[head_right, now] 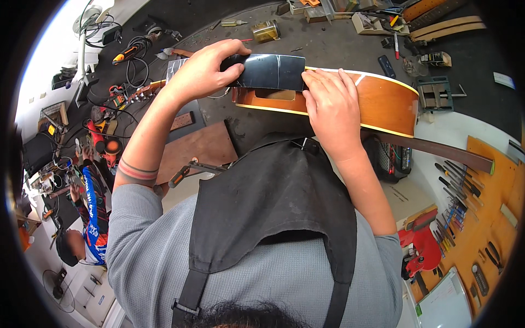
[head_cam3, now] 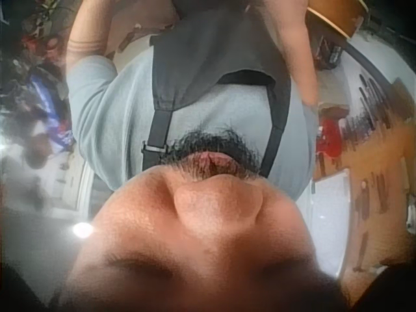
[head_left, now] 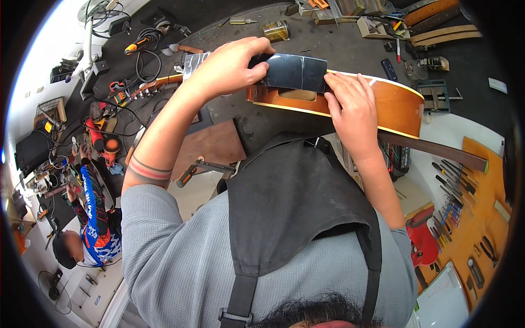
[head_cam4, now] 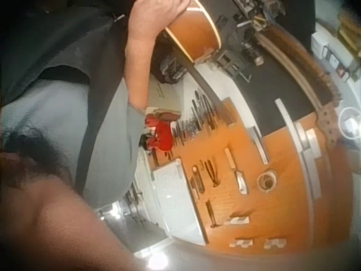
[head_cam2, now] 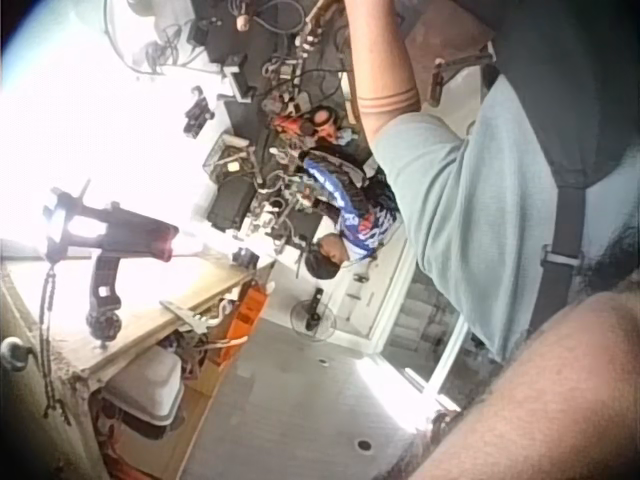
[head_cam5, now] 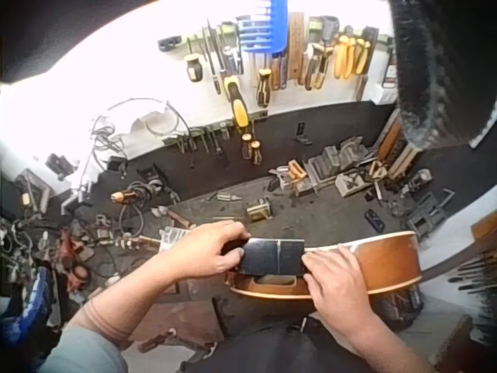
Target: The person sands a black rectangular piece of material and fits it against the body of an acoustic guitar. They then use a digital caliper to measure the thickness of the guitar body near the soundhole.
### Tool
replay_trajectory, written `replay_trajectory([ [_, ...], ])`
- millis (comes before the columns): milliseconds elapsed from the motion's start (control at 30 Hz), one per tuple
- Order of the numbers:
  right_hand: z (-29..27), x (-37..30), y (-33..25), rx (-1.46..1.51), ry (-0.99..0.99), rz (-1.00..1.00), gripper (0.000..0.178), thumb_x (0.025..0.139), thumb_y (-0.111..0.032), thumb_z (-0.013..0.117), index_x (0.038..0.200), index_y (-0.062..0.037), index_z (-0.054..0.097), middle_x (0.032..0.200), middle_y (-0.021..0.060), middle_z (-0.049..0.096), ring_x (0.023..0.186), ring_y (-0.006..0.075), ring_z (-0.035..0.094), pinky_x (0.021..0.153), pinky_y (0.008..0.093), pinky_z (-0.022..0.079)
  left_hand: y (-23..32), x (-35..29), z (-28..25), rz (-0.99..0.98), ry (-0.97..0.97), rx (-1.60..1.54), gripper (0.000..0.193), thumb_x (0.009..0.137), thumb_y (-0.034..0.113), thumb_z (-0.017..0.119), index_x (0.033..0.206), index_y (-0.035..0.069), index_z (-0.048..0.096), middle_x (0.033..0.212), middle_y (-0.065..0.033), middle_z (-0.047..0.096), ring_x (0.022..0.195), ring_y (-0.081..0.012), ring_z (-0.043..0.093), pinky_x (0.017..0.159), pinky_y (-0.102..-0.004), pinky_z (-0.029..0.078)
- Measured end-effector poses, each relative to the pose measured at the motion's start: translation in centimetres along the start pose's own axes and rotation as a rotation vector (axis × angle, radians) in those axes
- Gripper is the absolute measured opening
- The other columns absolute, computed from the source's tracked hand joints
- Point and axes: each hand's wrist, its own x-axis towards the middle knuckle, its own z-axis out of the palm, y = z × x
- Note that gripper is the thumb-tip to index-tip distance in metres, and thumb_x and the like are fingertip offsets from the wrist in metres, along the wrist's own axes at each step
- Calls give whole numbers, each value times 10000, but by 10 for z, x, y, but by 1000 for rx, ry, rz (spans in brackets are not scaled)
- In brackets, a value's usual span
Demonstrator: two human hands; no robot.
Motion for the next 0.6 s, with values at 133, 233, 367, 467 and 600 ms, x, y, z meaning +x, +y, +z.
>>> replay_trajectory([
  [133,1,-3,-1,-26,13,-26,299,958,-97,748,1253,-50,760,1293,86,776,1301,246,680,1235,492,406,5,5,0,-140,16,-33,277,982,230,660,1126,-3,703,1028,-213,767,985,-397,747,915,-473,566],
  [233,2,-6,-1,-37,25,-35,293,954,-102,751,1243,-51,763,1279,79,780,1299,237,679,1237,492,406,11,6,2,-212,39,-40,261,996,240,660,1060,-8,710,951,-206,765,920,-383,751,867,-458,565],
  [367,2,-7,-2,-21,22,-39,298,955,-101,750,1248,-48,764,1278,81,783,1295,240,683,1242,497,399,12,5,4,-243,73,-61,259,1003,244,671,1035,-9,717,914,-183,759,863,-319,741,833,-424,559],
  [467,1,-9,-3,-11,26,-34,294,957,-100,747,1246,-46,764,1278,86,783,1289,243,687,1243,499,396,14,5,4,-295,55,-101,257,1001,240,686,1021,-14,720,883,-160,747,832,-246,717,812,-397,553],
  [600,-3,-12,-7,8,32,-18,306,961,-103,741,1262,-47,756,1285,91,780,1291,248,686,1241,503,395,16,4,0,-319,44,-138,254,999,233,700,1024,-18,724,869,-139,741,814,-203,694,784,-381,548],
])
